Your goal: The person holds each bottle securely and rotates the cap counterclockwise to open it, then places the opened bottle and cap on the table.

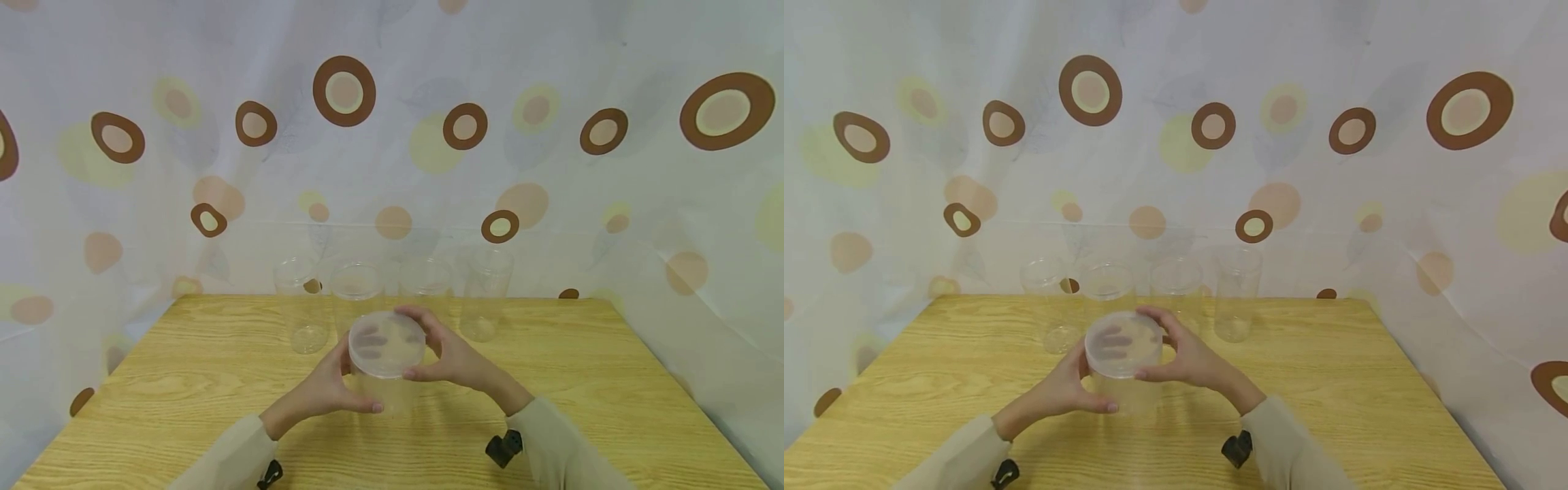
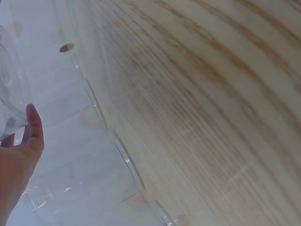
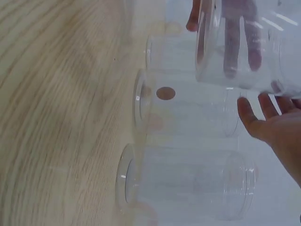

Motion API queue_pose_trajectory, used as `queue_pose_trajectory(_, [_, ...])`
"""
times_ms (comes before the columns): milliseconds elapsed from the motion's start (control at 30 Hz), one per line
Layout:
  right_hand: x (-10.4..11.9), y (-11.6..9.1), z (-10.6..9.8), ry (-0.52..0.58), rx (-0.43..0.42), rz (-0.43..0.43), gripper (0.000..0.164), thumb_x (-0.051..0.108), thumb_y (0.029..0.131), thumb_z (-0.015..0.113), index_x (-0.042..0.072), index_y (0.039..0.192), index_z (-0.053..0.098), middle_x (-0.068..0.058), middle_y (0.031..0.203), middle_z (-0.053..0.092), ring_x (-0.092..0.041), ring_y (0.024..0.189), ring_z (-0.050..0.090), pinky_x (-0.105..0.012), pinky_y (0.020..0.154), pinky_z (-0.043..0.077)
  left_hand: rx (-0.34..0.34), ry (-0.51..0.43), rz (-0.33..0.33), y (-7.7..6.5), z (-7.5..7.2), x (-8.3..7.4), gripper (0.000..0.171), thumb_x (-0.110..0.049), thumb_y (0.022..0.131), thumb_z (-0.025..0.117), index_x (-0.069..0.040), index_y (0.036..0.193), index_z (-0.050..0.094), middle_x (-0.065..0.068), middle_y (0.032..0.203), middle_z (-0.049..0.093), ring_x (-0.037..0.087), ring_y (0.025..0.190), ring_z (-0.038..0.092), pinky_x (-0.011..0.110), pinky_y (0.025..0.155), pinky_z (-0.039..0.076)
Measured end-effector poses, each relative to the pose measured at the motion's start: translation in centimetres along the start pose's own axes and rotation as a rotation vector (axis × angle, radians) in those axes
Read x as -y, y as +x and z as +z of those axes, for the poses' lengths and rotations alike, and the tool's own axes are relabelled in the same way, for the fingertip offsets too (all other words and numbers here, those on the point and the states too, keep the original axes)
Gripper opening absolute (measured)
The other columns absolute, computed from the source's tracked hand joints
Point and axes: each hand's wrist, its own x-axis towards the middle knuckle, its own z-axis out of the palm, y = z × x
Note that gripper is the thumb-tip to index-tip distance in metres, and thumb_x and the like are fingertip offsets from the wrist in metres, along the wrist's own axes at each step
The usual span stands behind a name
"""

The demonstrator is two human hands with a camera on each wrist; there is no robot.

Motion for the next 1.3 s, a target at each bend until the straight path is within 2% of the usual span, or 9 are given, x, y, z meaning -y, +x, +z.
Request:
queue_pose_trajectory(133, [-0.3,0.1,-1.2,0.126,0.149,0.006,0.082,0.012,0.081,0.069,0.014,0.145,0.016,-0.009,0.144,0.025,-0.031,0.127,0.030,-0.033,0.100,0.036,0.037,-0.019,0.015,0.0,0.1,-0.2,0.106,-0.008,0.067,0.080,-0.022,0.146,0.011,0.014,0.133,0.043,0.019,0.113,0.051,0.033,0.089,0.047])
queue_pose_trajectory(267, [-0.4,0.1,-1.4,0.129,0.171,0.001,0.086,0.013,0.081,0.069,0.014,0.146,0.013,-0.009,0.146,0.022,-0.028,0.128,0.029,-0.031,0.100,0.037,0.031,-0.003,0.009,-0.1,0.1,-0.2,0.104,-0.010,0.068,0.081,-0.022,0.145,0.013,0.013,0.132,0.044,0.018,0.112,0.052,0.033,0.088,0.047])
queue_pose_trajectory(400, [-0.2,0.0,-0.9,0.041,0.069,-0.022,0.089,0.013,0.078,0.073,0.016,0.145,0.014,-0.008,0.148,0.021,-0.022,0.131,0.027,-0.043,0.103,0.032,0.001,0.029,-0.004,0.0,0.0,-0.1,0.105,-0.012,0.068,0.081,-0.024,0.145,0.011,0.008,0.134,0.042,0.016,0.114,0.051,0.032,0.088,0.047])
queue_pose_trajectory(533, [0.2,-0.1,0.1,-0.066,-0.084,-0.051,0.089,0.015,0.074,0.076,0.018,0.143,0.021,-0.010,0.146,0.026,-0.025,0.132,0.026,-0.055,0.102,0.028,-0.043,0.044,-0.031,0.0,0.0,-0.1,0.106,-0.013,0.068,0.081,-0.028,0.145,0.010,0.004,0.136,0.040,0.017,0.115,0.050,0.033,0.088,0.046])
queue_pose_trajectory(733, [0.6,-0.2,1.6,-0.110,-0.236,-0.011,0.089,0.019,0.072,0.078,0.017,0.142,0.024,-0.011,0.143,0.030,-0.028,0.131,0.026,-0.055,0.099,0.030,-0.078,0.062,-0.058,0.0,0.0,0.1,0.105,-0.014,0.068,0.081,-0.031,0.145,0.011,0.000,0.137,0.040,0.019,0.118,0.048,0.036,0.090,0.044])
queue_pose_trajectory(900, [0.8,0.0,2.3,-0.113,-0.283,0.041,0.086,0.021,0.072,0.078,0.012,0.140,0.027,-0.008,0.141,0.035,-0.027,0.128,0.033,-0.054,0.098,0.032,-0.088,0.073,-0.066,0.0,0.1,0.1,0.105,-0.014,0.068,0.081,-0.031,0.144,0.012,0.000,0.137,0.041,0.018,0.117,0.048,0.036,0.090,0.043])
queue_pose_trajectory(1000, [0.7,0.1,2.1,-0.083,-0.247,0.040,0.081,0.018,0.074,0.076,0.012,0.139,0.028,-0.007,0.139,0.037,-0.027,0.125,0.036,-0.056,0.099,0.031,-0.069,0.051,-0.055,0.1,0.0,0.0,0.104,-0.013,0.068,0.081,-0.030,0.145,0.011,0.002,0.137,0.041,0.018,0.116,0.049,0.035,0.090,0.044])
queue_pose_trajectory(1100, [0.4,0.3,1.5,-0.028,-0.157,0.026,0.078,0.016,0.077,0.074,0.013,0.139,0.027,-0.007,0.138,0.035,-0.025,0.123,0.037,-0.054,0.100,0.032,-0.037,0.027,-0.040,0.0,-0.2,-0.1,0.104,-0.013,0.069,0.080,-0.029,0.145,0.011,0.005,0.135,0.041,0.017,0.115,0.050,0.033,0.090,0.045])
queue_pose_trajectory(1300, [-0.2,0.4,-0.1,0.127,0.060,0.021,0.079,0.013,0.081,0.069,0.012,0.143,0.020,-0.009,0.142,0.028,-0.019,0.125,0.035,-0.036,0.099,0.036,0.023,-0.018,-0.069,-0.1,-0.5,-0.3,0.105,-0.012,0.067,0.081,-0.029,0.145,0.013,0.004,0.133,0.043,0.017,0.114,0.052,0.036,0.091,0.046])
